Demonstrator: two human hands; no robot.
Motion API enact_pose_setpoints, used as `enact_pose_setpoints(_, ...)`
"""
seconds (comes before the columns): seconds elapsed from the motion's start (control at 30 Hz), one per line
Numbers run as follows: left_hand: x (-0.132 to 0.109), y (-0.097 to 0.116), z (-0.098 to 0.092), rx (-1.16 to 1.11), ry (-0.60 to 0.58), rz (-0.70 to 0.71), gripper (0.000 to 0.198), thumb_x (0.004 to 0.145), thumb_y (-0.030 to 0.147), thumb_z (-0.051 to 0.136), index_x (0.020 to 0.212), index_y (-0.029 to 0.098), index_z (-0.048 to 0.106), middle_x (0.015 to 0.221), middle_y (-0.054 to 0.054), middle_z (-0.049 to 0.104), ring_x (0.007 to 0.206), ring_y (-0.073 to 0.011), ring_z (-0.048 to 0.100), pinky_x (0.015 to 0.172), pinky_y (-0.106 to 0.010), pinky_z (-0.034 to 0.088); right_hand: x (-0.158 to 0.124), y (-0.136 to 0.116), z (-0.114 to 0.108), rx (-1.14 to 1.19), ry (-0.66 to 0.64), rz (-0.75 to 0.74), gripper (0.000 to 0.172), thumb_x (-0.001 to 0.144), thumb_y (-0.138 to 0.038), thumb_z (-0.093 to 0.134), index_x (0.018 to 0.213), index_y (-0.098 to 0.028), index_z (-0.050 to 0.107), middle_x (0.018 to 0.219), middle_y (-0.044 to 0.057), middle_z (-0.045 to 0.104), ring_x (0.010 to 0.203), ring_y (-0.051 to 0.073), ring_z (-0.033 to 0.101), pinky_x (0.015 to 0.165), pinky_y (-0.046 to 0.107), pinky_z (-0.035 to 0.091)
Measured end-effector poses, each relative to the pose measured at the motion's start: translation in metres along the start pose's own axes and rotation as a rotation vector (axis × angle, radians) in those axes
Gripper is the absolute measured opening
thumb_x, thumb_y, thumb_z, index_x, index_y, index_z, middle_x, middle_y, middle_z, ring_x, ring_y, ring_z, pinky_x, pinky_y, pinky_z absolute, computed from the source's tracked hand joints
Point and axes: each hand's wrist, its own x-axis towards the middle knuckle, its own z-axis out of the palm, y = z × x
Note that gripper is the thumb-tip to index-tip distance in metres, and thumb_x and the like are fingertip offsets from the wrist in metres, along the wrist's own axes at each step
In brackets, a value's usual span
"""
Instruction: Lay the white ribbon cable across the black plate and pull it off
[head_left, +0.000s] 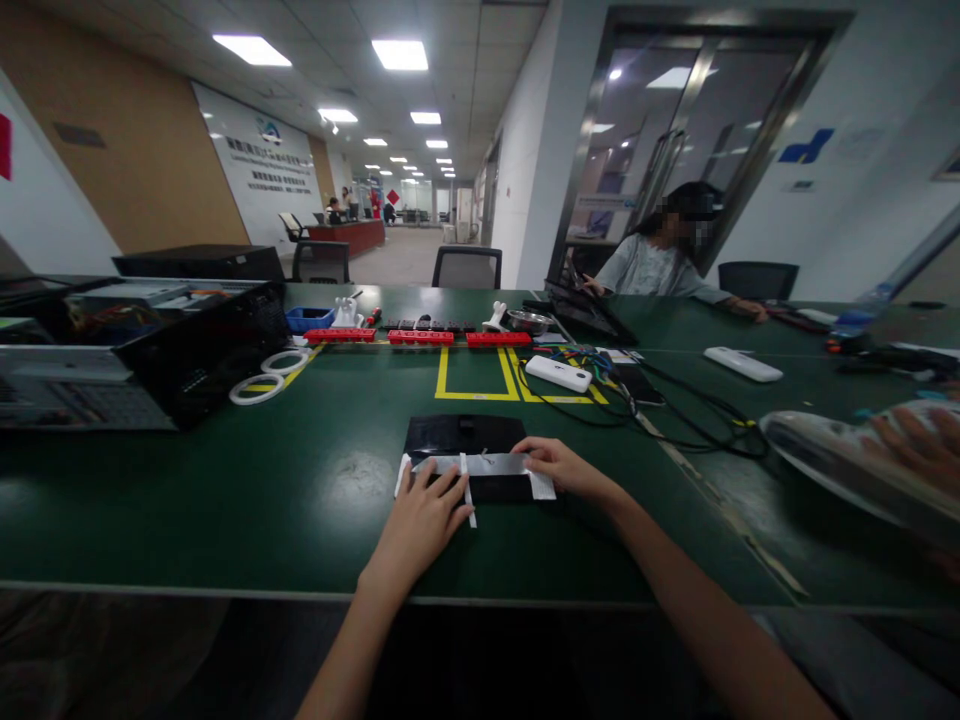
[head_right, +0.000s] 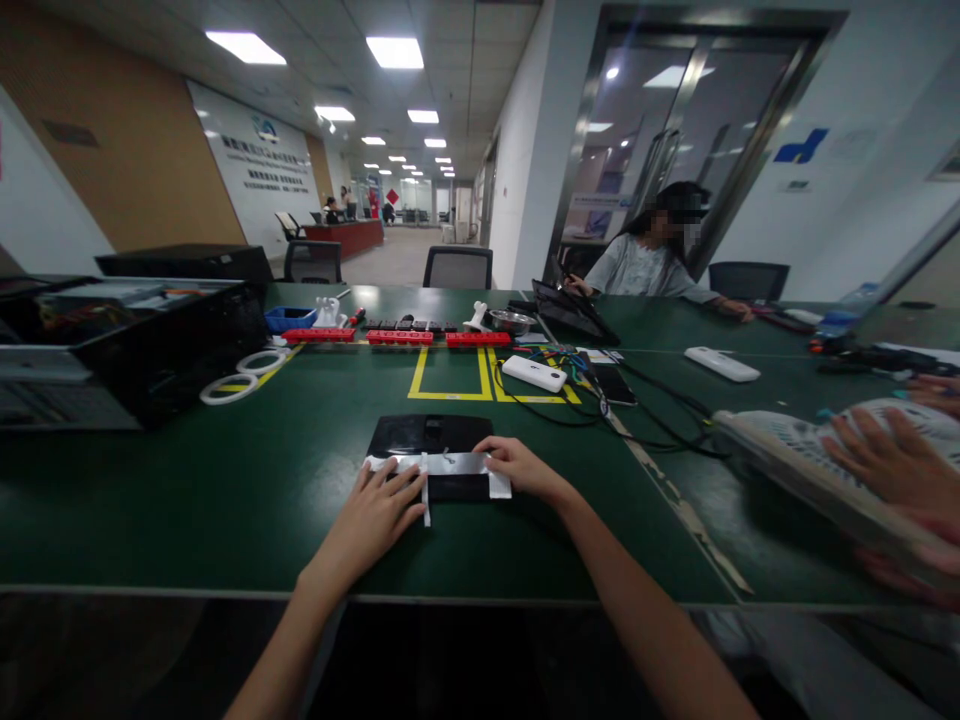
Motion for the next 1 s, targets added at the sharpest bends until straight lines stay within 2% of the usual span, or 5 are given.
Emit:
enact_pose_setpoints(0.63,0.008,0.003,0.002,0.01,-0.062,-0.026,0.033,0.089,0.037,0.047,0.117,0.025,0.057,0.122,-0.005,0.059,0.117,-0.0341,0.044,0.098,-0.063,0.024,0.001,0.002,0.001,-0.043,0.031,-0.04,0.024,0.078,-0.019,0.05,0.1,-0.015,0.057,0.059,-0.005,0.046,0.047,0.006,0.04,0.042,0.018,0.027)
enact_pose_setpoints(1.0,0.006,0.004,0.003,-0.005,-0.059,-0.045,0.035,0.091,0.039,0.042,0.119,0.025,0.056,0.124,-0.004,0.058,0.12,-0.0335,0.043,0.101,-0.063,0.019,0.003,0.009,0.0,-0.025,-0.01,-0.027,0.026,0.08,-0.023,0.048,0.104,-0.016,0.054,0.061,-0.005,0.047,0.045,0.006,0.039,0.04,0.018,0.026)
